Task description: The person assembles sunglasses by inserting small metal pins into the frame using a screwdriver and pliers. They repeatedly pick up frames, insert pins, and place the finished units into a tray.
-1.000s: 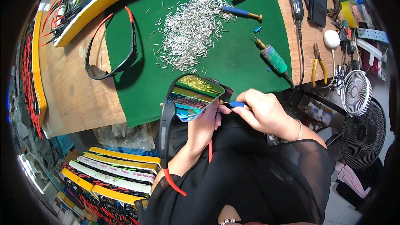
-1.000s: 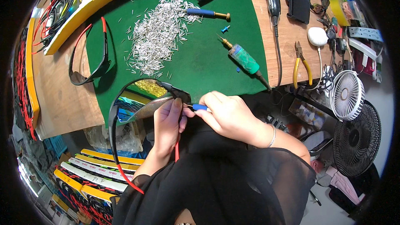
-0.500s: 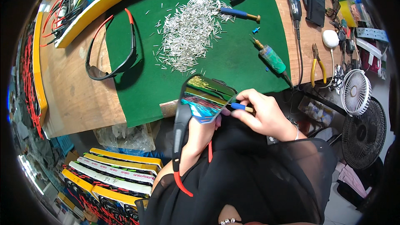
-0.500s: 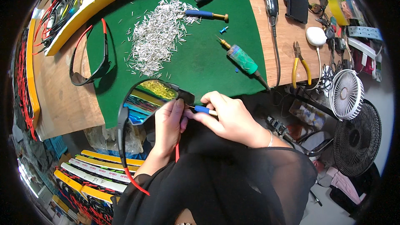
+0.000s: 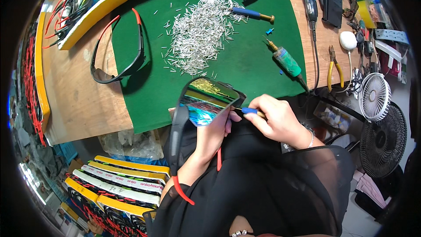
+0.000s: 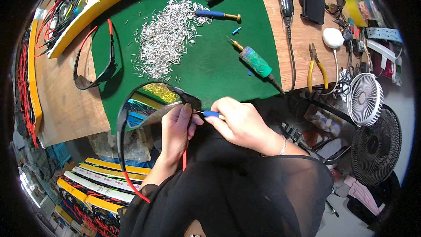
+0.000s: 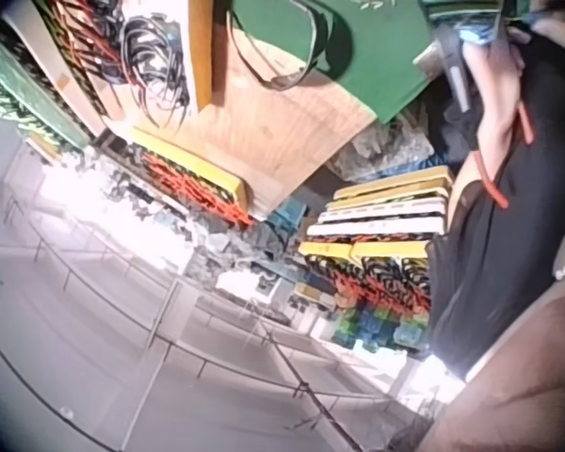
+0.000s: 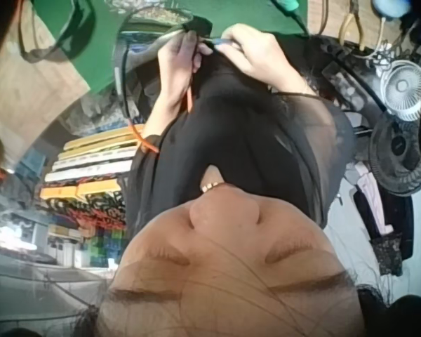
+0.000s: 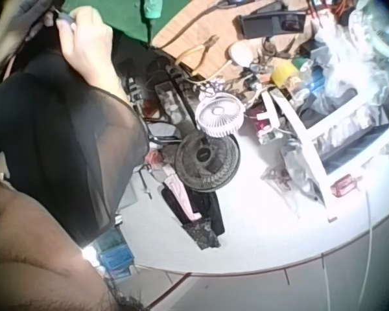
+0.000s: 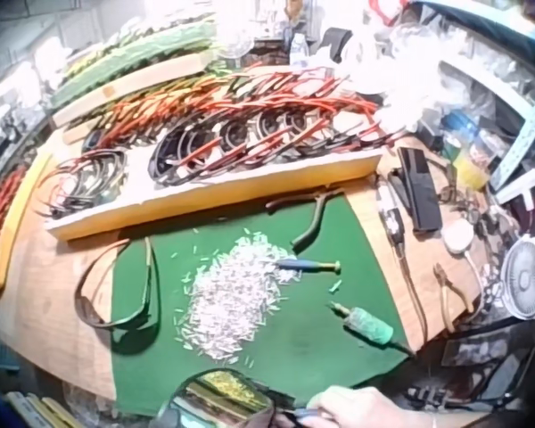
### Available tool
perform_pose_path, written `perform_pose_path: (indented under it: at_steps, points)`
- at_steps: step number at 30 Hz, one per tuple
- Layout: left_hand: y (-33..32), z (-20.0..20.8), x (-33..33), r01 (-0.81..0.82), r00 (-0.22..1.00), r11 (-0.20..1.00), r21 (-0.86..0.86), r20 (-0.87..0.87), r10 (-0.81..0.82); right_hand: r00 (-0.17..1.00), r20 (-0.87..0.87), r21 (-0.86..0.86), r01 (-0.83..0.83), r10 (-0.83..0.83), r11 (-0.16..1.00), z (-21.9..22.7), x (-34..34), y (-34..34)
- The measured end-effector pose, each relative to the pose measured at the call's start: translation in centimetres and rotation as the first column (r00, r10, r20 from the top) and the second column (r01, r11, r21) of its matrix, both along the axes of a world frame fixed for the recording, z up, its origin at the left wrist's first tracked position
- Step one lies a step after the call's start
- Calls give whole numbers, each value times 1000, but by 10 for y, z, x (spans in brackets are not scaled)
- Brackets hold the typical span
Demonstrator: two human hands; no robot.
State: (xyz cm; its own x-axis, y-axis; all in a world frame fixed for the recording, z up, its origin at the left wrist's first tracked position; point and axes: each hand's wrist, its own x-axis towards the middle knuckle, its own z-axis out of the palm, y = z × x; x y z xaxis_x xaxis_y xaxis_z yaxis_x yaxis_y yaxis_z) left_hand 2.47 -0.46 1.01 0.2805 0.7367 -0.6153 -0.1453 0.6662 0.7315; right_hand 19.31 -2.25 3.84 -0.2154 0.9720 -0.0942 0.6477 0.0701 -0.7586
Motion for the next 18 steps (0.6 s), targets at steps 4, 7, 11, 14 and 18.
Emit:
perform_pose_path:
  at_steps: [4,7,11,14,18]
  points:
    - [-8,-10,-1,56,998,998,-41,-39,-58,983,-135,-134,105,-123,985,0,-1,-6]
    - [-2,-1,0,44,999,998,35,-30,-43,998,-60,-46,19,-22,999,-6,1,-4]
    - [-1,-1,0,40,999,999,0,-26,-40,997,-33,-6,72,-72,997,2,-1,-3]
    - [-9,-9,-3,51,998,998,-49,-26,-52,965,-208,-124,134,-158,983,-3,-1,-5]
    - [2,2,2,10,1000,1000,-9,-11,-10,1000,-25,39,-16,17,999,-11,1,-4]
